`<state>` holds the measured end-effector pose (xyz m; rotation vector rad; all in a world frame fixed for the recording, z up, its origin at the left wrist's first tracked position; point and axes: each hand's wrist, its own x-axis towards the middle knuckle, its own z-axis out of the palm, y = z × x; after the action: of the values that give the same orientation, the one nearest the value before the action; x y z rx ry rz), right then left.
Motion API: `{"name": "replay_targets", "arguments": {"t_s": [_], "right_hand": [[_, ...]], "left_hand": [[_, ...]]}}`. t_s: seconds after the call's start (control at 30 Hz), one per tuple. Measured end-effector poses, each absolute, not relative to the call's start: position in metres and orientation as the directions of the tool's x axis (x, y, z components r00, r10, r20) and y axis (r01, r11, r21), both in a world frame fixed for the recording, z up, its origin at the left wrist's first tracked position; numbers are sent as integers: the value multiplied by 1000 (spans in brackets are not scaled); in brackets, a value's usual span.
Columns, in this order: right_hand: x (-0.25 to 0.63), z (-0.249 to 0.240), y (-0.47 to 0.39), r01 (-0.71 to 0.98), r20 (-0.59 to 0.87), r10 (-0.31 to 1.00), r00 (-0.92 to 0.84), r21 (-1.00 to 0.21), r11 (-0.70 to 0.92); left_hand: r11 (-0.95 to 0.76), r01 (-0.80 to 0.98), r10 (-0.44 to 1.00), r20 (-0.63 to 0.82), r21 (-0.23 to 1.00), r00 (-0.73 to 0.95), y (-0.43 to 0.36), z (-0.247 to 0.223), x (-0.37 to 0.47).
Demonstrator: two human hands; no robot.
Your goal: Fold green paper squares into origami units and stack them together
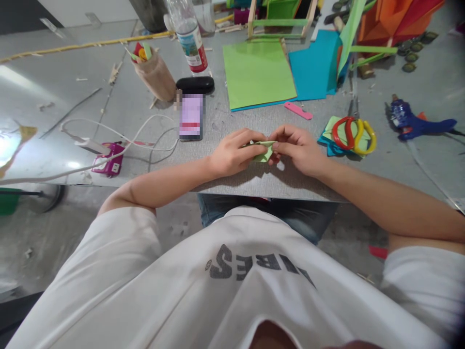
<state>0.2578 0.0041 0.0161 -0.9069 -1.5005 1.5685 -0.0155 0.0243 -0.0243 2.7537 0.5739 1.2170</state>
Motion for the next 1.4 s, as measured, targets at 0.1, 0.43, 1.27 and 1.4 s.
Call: {"name": "replay_targets", "arguments": {"t_s": [0.1,0.43,1.27,1.4], "right_hand": [[258,14,6,-73,-19,896,-444,-996,-57],[256,12,10,-98,-127,881,-456,-977,-192],[268,14,-1,326,459,801,-385,-744,583],[271,10,5,363,473,786,-397,-706,608]], "left_hand": [[-933,291,351,718,213,600,23,-24,-15],[-936,329,320,687,123,653,18,-19,-10],[-828,290,561,707,480,431,17,-7,-12],[-769,283,639,660,574,395,13,-3,-8]]}}
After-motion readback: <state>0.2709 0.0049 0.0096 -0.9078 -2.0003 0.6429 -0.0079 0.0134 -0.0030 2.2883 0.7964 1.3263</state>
